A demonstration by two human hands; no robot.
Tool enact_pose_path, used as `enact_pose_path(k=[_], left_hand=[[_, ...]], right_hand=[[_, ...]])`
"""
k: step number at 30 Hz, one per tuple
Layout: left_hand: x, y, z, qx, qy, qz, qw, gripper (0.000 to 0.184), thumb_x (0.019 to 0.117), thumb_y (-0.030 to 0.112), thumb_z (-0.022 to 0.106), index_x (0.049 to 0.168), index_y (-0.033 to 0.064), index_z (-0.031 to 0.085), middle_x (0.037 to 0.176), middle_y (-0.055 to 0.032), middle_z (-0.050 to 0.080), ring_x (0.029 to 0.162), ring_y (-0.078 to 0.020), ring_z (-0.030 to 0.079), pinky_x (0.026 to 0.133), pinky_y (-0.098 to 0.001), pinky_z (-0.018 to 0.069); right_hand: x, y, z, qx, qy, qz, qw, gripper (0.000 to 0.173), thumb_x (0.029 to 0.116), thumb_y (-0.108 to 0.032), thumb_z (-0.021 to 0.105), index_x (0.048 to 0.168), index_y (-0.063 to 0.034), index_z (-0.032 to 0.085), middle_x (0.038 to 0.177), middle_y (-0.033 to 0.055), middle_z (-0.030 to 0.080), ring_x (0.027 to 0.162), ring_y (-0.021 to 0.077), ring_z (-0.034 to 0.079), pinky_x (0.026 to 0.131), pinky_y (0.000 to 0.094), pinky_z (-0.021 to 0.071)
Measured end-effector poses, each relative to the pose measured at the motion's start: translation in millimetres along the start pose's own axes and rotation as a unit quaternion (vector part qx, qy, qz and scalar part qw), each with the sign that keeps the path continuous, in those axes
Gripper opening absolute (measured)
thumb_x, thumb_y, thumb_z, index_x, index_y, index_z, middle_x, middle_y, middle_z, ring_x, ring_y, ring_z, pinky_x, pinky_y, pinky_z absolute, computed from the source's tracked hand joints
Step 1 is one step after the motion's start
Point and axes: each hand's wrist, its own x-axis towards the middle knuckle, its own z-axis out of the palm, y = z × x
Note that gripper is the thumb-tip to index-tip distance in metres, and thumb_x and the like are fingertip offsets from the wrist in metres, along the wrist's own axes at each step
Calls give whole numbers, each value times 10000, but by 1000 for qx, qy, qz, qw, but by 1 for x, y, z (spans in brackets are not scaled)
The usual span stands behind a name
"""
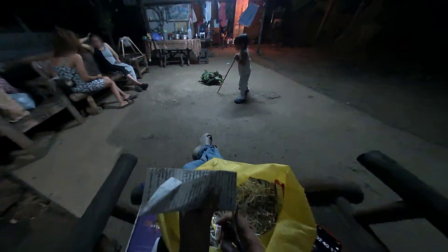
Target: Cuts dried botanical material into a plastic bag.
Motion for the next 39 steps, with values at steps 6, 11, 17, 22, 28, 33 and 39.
enact_pose_path(k=[6,11,17,22,28,33,39], left_hand=[[0,-1,5,-40,18,-53,998,210,972,-61,565,1176,-85,521,918,-4,731,783,-94,749,716,-294,658],[0,0,8,-55,21,-55,997,209,964,-60,587,1164,-63,528,891,-8,739,739,-115,754,662,-303,664],[0,1,8,-80,5,-83,993,303,933,-69,633,1207,-69,503,923,-55,737,778,-155,755,700,-336,665],[0,-2,8,-50,4,-76,996,241,930,-91,609,1158,-85,531,890,-38,738,746,-135,752,680,-311,660],[-2,0,9,-48,3,-75,996,208,933,-94,605,1130,-72,545,878,-23,741,730,-128,754,677,-304,661],[-1,0,9,-58,8,-75,995,211,938,-77,615,1136,-70,545,880,-30,741,726,-133,754,664,-311,664],[-2,3,10,-55,6,-63,996,200,933,-92,612,1121,-68,549,873,-13,741,719,-125,753,658,-304,664]], right_hand=[[-1,1,1,15,2,2,1000,311,1002,-218,606,1173,38,564,889,-67,627,771,-43,573,706,187,497],[0,1,1,7,17,10,1000,313,1013,-230,589,1159,46,571,872,-57,624,765,-34,578,714,199,509],[1,-3,1,-3,24,20,1000,269,1016,-169,563,1143,68,569,874,-38,614,748,-27,586,694,191,520],[0,-2,2,7,27,11,1000,265,1025,-209,571,1137,30,573,874,-67,626,759,-36,599,709,194,529],[1,-2,1,12,28,14,999,223,1025,-186,553,1122,13,576,858,-78,623,733,-50,586,668,169,507],[1,-1,1,18,26,10,999,234,1011,-193,588,1124,12,578,861,-82,619,738,-50,572,680,174,503],[2,-3,3,16,35,19,999,200,1008,-165,578,1108,8,576,853,-86,621,726,-50,587,671,171,511]])
